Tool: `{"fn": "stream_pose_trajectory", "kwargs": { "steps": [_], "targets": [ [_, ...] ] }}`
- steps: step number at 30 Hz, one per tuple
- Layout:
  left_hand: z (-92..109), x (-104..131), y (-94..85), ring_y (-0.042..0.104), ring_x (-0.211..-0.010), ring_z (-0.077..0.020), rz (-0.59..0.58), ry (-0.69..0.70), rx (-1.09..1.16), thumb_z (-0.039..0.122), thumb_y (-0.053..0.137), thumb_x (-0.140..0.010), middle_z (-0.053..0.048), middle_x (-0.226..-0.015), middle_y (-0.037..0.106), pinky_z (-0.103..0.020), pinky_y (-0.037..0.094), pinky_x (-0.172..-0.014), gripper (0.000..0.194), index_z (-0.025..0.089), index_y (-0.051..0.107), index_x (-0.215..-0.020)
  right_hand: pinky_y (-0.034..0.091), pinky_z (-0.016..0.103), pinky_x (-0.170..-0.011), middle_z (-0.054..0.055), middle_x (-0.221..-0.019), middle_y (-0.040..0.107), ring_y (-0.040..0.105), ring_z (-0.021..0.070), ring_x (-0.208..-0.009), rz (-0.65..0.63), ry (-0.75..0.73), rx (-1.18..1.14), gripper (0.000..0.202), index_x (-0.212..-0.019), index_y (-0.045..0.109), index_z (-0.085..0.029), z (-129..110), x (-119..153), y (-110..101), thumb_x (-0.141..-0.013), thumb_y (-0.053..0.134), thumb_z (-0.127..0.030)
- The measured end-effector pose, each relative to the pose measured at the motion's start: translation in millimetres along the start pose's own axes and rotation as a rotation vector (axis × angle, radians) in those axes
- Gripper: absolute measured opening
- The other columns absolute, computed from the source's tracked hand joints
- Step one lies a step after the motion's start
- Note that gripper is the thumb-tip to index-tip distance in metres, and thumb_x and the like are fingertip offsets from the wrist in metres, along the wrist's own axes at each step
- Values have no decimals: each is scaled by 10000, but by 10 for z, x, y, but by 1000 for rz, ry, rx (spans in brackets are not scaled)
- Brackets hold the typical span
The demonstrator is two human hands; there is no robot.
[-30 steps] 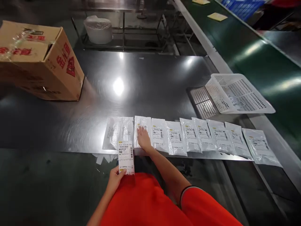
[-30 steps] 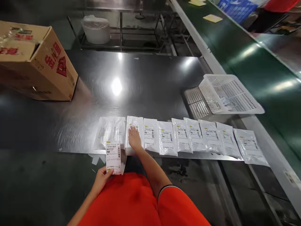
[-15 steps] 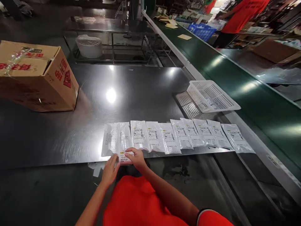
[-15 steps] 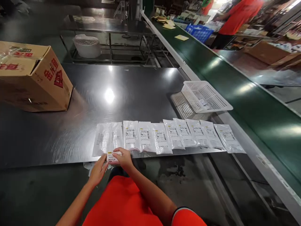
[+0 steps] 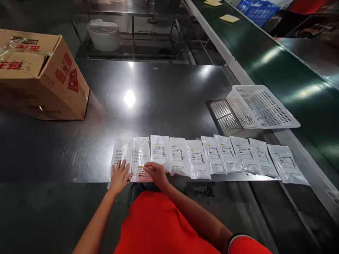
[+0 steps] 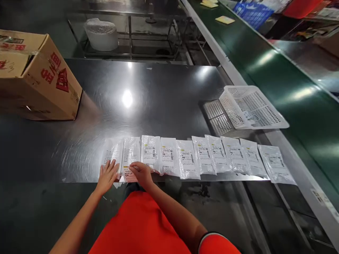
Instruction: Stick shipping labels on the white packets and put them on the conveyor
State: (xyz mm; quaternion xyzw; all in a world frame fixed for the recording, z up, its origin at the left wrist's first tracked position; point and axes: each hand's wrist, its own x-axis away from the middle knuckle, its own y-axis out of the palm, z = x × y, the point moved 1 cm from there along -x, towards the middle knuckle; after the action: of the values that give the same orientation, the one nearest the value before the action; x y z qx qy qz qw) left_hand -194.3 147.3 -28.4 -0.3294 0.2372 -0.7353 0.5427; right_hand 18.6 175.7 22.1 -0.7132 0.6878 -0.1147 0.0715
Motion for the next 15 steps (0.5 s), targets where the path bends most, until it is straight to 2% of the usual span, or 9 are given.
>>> {"fn": "stream_pose_trajectory", "kwargs": {
  "steps": [1, 3, 5, 7, 10, 13, 15],
  "targets": [
    [103, 6, -13, 211, -1455, -371, 23, -9, 160, 444, 357, -943, -110, -1542, 382, -627, 110, -1158, 519, 189, 518, -1366, 520, 285, -630, 16, -703, 715, 655, 184, -660, -11, 1, -8, 168, -721, 708, -224, -19, 4, 36, -779, 624, -358],
    [322, 4, 15, 418, -1357, -342, 12, -79, 528, 530, 393, -906, -119, -1441, 526, -537, 311, -1116, 566, 177, 579, -1307, 514, 273, -610, 10, -695, 705, 644, 172, -640, -20, 4, -9, 158, -742, 707, -229, -46, 26, 105, -795, 614, -345],
    [507, 0, 104, 630, -1098, -305, -31, -222, 878, 572, 590, -784, -120, -1182, 711, -434, 481, -963, 565, 157, 677, -1157, 515, 273, -630, 15, -732, 699, 642, 169, -670, 1, -18, 26, 151, -772, 705, -230, -47, 32, 154, -817, 597, -325],
    [606, 15, 214, 681, -896, -261, -20, -351, 1091, 545, 710, -689, -93, -961, 768, -379, 521, -854, 523, 145, 720, -1024, 524, 292, -718, 36, -850, 701, 652, 179, -788, 48, -64, 119, 145, -773, 701, -225, -1, -22, 183, -827, 593, -306],
    [571, 126, 369, 689, -783, -231, 10, -437, 1155, 566, 663, -728, -92, -883, 772, -363, 534, -780, 504, 138, 726, -986, 514, 323, -820, 55, -927, 685, 640, 192, -904, 101, -66, 311, 170, -725, 684, -207, 170, -273, 220, -838, 582, -283],
    [417, 334, 538, 699, -723, -243, -10, -521, 1210, 575, 711, -673, -112, -804, 774, -379, 546, -736, 515, 115, 743, -901, 512, 343, -806, 72, -899, 672, 629, 202, -880, 124, -13, 420, 221, -742, 684, -188, 400, -672, 289, -873, 538, -291],
    [316, 476, 678, 704, -705, -251, -18, -570, 1228, 603, 728, -633, -109, -752, 771, -395, 553, -731, 537, 114, 748, -855, 499, 355, -823, 87, -964, 665, 613, 215, -920, 119, -5, 465, 253, -778, 700, -191, 536, -928, 364, -893, 516, -321]
  ]
}}
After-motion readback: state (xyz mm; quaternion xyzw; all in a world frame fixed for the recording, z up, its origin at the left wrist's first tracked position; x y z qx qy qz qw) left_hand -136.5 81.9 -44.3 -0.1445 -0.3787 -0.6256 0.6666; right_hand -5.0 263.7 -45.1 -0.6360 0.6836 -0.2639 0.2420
